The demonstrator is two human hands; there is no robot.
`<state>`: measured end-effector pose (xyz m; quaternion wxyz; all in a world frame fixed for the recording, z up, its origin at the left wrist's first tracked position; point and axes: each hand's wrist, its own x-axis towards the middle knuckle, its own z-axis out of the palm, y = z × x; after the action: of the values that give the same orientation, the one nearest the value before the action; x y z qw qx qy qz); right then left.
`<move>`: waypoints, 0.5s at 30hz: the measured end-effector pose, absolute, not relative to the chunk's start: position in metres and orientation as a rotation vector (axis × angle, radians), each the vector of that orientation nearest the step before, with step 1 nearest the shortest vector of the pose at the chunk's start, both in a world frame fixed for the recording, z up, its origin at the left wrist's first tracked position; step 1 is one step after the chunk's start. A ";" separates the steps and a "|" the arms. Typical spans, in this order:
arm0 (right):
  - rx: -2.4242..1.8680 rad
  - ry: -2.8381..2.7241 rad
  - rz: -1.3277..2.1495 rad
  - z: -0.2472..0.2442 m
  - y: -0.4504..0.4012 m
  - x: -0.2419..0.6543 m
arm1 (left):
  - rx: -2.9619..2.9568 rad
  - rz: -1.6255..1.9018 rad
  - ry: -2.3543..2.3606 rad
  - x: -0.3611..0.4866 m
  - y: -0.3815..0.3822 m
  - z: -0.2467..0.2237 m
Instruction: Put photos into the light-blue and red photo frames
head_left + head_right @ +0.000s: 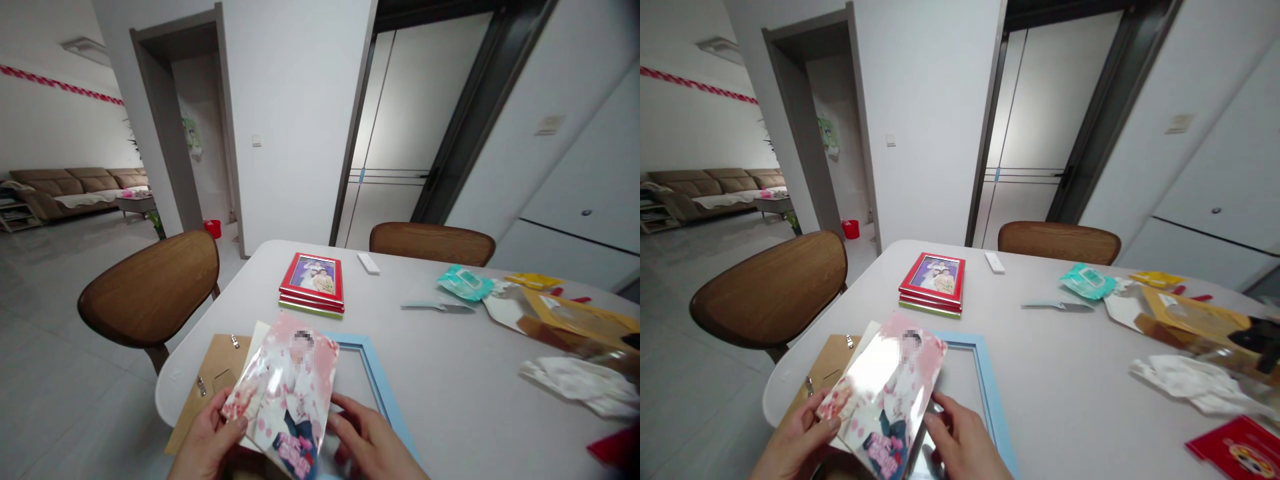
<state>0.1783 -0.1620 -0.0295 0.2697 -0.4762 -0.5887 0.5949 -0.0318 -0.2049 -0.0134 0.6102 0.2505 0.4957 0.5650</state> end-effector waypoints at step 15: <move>-0.879 -0.703 1.889 -0.022 -0.160 0.152 | 0.500 1.306 0.842 -0.009 -0.207 -0.024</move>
<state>0.1521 -0.1595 -0.0223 0.4540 -0.3561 -0.2848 0.7655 -0.0090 -0.2066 -0.0238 0.6851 0.2231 0.3759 0.5827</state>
